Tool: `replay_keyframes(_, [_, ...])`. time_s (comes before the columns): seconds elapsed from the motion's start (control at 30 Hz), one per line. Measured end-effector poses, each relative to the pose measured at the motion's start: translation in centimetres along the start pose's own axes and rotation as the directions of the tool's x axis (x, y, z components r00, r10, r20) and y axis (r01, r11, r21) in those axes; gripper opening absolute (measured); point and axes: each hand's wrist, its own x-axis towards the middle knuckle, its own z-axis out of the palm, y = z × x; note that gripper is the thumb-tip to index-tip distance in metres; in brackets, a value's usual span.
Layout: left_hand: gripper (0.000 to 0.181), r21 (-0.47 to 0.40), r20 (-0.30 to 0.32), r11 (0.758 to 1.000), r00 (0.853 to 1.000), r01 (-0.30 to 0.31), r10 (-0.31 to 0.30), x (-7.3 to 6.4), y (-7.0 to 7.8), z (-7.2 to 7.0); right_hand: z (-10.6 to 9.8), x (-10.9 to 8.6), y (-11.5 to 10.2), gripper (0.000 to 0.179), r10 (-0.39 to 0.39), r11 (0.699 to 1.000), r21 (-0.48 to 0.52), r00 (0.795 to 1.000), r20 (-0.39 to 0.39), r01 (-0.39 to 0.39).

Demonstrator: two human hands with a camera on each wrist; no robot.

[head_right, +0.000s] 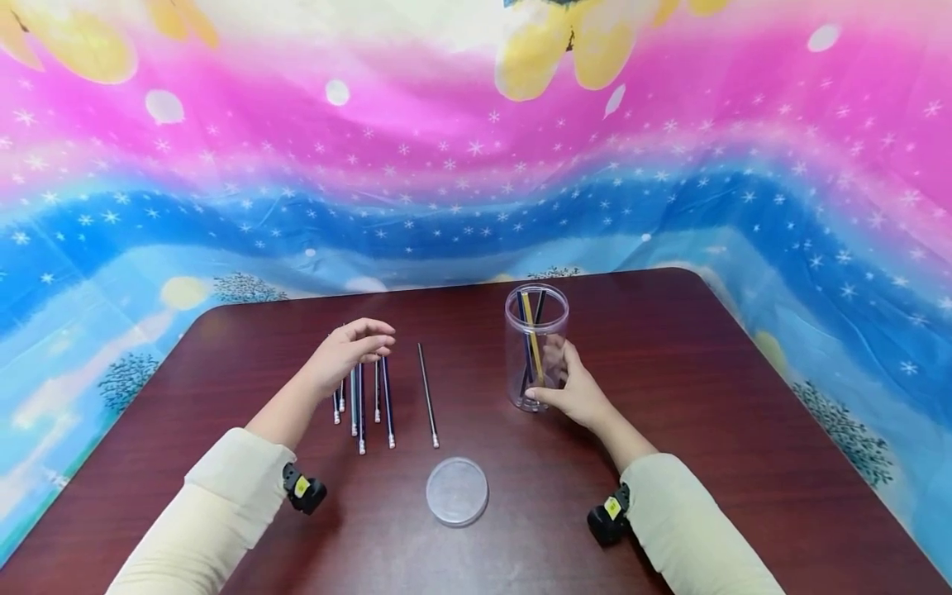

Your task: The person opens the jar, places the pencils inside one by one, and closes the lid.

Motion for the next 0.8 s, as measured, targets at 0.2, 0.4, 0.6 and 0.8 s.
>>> replay_keyframes(0.2, [0.031, 0.038, -0.069, 0.996, 0.995, 0.076, -0.074, -0.9, -1.6, -1.9, 0.0, -0.2, 0.0, 0.084, 0.016, 1.0, -0.018, 1.0, 0.009, -0.016])
replay_keyframes(0.4, [0.031, 0.039, -0.117, 0.993, 0.987, 0.113, -0.108, -1.4, -2.8, -3.1, -0.2, -0.3, 0.2, 0.083, 0.015, 0.999, -0.03, 1.0, 0.003, -0.015])
replay_keyframes(0.6, [0.033, 0.067, -0.154, 0.986, 0.978, 0.153, -0.142, -1.4, -3.7, -4.4, -0.2, -0.2, 0.3, 0.084, 0.004, 1.0, -0.021, 1.0, 0.002, -0.004])
replay_keyframes(0.8, [0.033, 0.092, -0.197, 0.973, 0.962, 0.21, -0.189, -1.2, -5.0, -5.5, -0.1, -0.1, 0.3, 0.084, -0.012, 1.0, -0.025, 1.0, 0.002, 0.012])
